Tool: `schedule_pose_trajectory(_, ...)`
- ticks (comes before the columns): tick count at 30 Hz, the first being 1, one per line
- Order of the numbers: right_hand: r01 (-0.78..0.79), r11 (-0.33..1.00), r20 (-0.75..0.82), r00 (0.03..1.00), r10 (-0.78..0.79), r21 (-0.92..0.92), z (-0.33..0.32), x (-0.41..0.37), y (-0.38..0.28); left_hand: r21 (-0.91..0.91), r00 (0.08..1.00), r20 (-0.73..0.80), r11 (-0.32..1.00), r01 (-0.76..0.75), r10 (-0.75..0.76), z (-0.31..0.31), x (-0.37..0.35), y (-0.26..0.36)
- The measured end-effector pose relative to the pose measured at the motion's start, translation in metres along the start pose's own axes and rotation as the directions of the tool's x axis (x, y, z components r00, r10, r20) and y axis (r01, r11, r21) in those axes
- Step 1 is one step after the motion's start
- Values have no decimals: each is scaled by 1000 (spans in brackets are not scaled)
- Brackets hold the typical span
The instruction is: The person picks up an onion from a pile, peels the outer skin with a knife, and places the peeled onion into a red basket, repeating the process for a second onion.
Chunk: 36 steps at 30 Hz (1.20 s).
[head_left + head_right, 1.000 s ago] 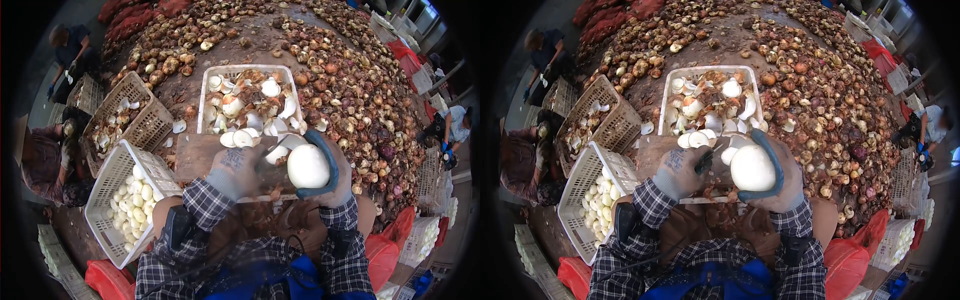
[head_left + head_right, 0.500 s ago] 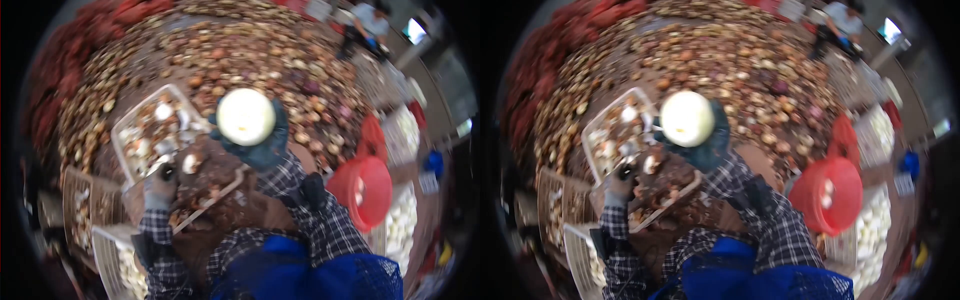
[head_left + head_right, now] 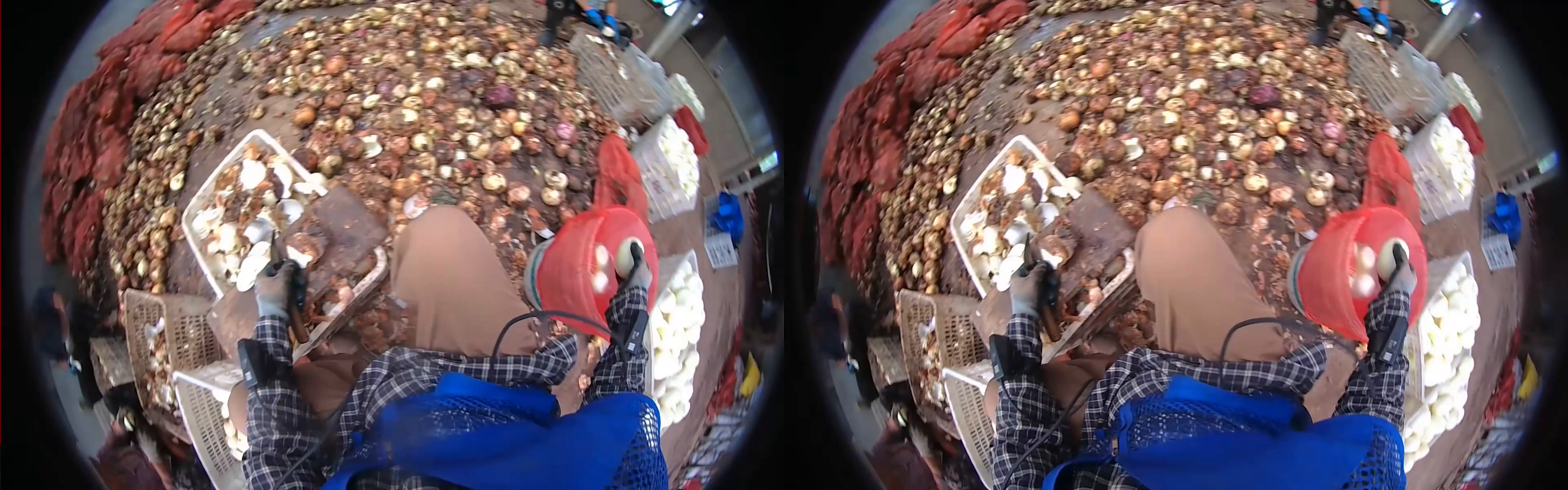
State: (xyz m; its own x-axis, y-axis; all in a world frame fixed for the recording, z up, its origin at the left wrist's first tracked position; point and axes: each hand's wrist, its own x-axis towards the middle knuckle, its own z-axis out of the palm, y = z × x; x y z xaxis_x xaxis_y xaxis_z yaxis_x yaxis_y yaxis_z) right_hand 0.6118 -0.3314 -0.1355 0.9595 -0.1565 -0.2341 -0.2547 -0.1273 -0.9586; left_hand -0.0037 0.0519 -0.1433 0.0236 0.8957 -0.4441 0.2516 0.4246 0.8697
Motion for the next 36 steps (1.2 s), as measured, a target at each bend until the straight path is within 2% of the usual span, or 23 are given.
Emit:
schedule_pose_trajectory(1, -75, 991, -5, 997, 75, -111, -1, 0, 3, 53, 999, -38, 999, -13, 15, 0, 1, -1)
schedule_pose_trajectory(3, 153, 953, -130, 973, -192, -263, 20, 5, 20, 13, 998, -57, 1000, -5, 5, 3, -5, 5)
schedule_pose_trajectory(4, 366, 843, -43, 909, -415, -394, 35, -15, 13, 42, 994, -97, 998, -36, 40, 3, -2, 0)
schedule_pose_trajectory(5, 552, 669, 72, 795, -602, -498, 59, -52, -4, 11, 996, -80, 999, -41, 42, 3, -3, -1)
schedule_pose_trajectory(7, 622, 756, 263, 779, -569, -206, 114, -113, -30, -61, 998, -51, 997, -51, 48, 4, -7, 1)
schedule_pose_trajectory(9, 450, 874, 523, 708, -474, 183, 161, -128, -14, -45, 992, -85, 994, -95, 91, 2, -6, -5)
schedule_pose_trajectory(11, 438, 899, 704, 638, -311, 1, 201, -139, 5, 6, 979, -137, 988, -153, 152, -2, 2, -19)
schedule_pose_trajectory(12, 509, 857, 763, 587, -271, -87, 223, -130, 31, -54, 992, -89, 994, -100, 95, 6, -15, 4)
schedule_pose_trajectory(13, 579, 799, 817, 533, -221, -162, 247, -121, 65, -65, 990, -106, 992, -105, 98, 7, -13, 2)
schedule_pose_trajectory(15, 533, 722, 837, 534, 118, -442, 281, -113, 115, -86, 985, -143, 990, -113, 100, 5, -12, -5)
schedule_pose_trajectory(17, 670, 417, 771, 623, 133, -614, 298, -130, 134, -30, 980, -174, 995, -100, 93, 4, -13, -3)
schedule_pose_trajectory(18, 636, 348, 717, 668, 200, -689, 306, -135, 144, -32, 977, -193, 995, -100, 92, 8, -16, 1)
schedule_pose_trajectory(20, 612, 276, 670, 702, 243, -741, 319, -134, 176, -48, 975, -210, 996, -81, 70, 11, -19, 6)
schedule_pose_trajectory(21, 602, 239, 647, 715, 264, -762, 324, -138, 187, 0, 969, -228, 995, -98, 96, 10, -16, 3)
schedule_pose_trajectory(23, 594, 245, 637, 754, 163, -766, 330, -142, 204, 96, 951, -272, 988, -124, 146, 5, -14, -6)
schedule_pose_trajectory(24, 589, 224, 621, 775, 114, -776, 335, -138, 212, 47, 958, -264, 994, -102, 111, 15, -22, 8)
schedule_pose_trajectory(27, 575, 233, 584, 811, -37, -784, 346, -147, 207, 111, 952, -282, 990, -90, 118, -2, -11, -20)
schedule_pose_trajectory(28, 454, 465, 538, 841, 59, -760, 346, -146, 200, 27, 970, -245, 1000, -7, 13, 11, -21, 7)
schedule_pose_trajectory(30, 266, 682, 496, 853, 163, -681, 345, -111, 233, 160, 949, -303, 986, -40, 87, 0, -12, -17)
schedule_pose_trajectory(32, -1, 843, 461, 837, 296, -539, 343, -93, 248, 195, 944, -323, 981, -4, 68, 3, -12, -16)
schedule_pose_trajectory(33, -159, 892, 498, 781, 376, -424, 340, -97, 244, 265, 930, -346, 964, -31, 125, 3, -11, -20)
schedule_pose_trajectory(34, -331, 891, 538, 711, 452, -312, 333, -105, 237, 204, 933, -342, 978, -47, 116, 3, -10, -23)
schedule_pose_trajectory(36, -619, 772, 691, 497, 525, -142, 323, -119, 217, 80, 927, -361, 994, -78, 102, 7, -19, -17)
